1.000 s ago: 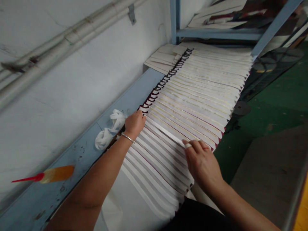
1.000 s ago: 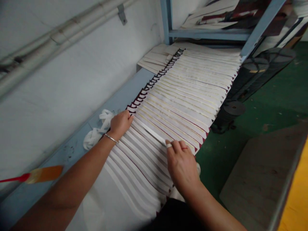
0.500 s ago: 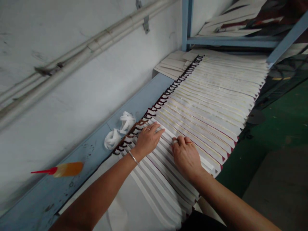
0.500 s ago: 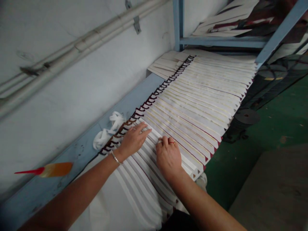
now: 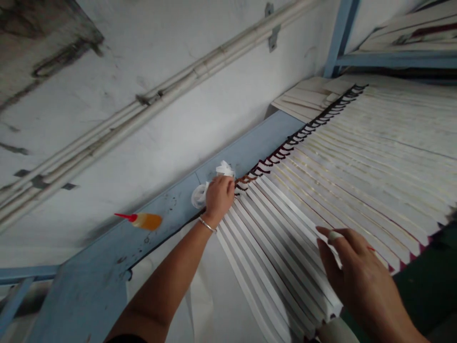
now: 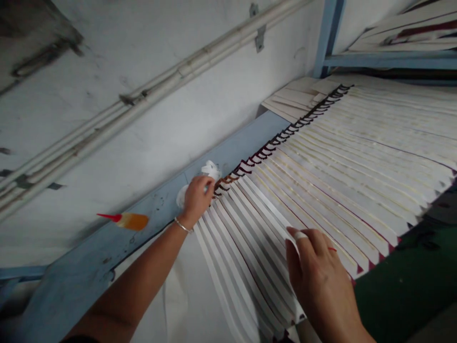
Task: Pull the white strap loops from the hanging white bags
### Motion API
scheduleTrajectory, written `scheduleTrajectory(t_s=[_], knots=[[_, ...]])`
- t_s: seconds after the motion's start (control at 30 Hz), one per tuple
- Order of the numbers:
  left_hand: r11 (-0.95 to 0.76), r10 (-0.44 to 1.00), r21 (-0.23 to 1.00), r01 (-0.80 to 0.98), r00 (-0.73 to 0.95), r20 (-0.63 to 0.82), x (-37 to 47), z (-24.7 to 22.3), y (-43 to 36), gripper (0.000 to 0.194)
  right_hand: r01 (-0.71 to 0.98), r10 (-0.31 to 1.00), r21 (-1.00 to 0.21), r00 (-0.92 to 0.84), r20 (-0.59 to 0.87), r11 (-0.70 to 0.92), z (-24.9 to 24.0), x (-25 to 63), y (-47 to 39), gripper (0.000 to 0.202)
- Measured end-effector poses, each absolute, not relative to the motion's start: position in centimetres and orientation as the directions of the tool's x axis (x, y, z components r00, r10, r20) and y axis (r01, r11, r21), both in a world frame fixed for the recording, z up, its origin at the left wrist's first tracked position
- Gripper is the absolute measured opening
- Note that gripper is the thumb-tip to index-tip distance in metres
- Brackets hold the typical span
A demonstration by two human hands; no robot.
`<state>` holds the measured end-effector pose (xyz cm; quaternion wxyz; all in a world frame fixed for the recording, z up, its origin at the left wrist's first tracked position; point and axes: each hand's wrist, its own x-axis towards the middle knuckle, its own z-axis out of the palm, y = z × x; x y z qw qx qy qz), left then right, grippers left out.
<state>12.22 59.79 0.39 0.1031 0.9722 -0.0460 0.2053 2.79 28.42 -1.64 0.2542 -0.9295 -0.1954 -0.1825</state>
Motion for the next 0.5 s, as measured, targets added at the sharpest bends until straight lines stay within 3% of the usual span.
scheduleTrajectory(t_s=[0.07, 0.2, 0.37, 0.43, 0.5], knots=[[-0.983, 0.131, 0.167, 0.077, 0.932, 0.337, 13.3, 0.5, 62.8, 0.017, 0.444, 0.26, -0.471, 0.876, 0.406, -0.762, -1.5, 1.4, 28.0, 0.029], [-0.97, 0.167, 0.2, 0.138, 0.977, 0.136, 15.0, 0.0, 66.0, 0.013, 0.433, 0.276, -0.583, 0.899, 0.341, -0.688, -1.6, -0.3, 28.7, 0.022], [-0.954, 0.133, 0.283, 0.103, 0.987, 0.091, 14.5, 0.0, 66.2, 0.016, 0.408, 0.279, -0.65, 0.913, 0.298, -0.641, -1.9, -0.5, 29.6, 0.019], [-0.961, 0.148, 0.25, 0.116, 0.983, 0.113, 14.5, 0.1, 65.6, 0.015, 0.421, 0.292, -0.673, 0.907, 0.304, -0.608, -1.8, -0.5, 30.2, 0.017], [-0.977, 0.179, 0.157, 0.142, 0.952, 0.249, 15.0, 0.3, 64.6, 0.017, 0.448, 0.317, -0.686, 0.893, 0.319, -0.573, -1.5, -0.4, 31.1, 0.017]])
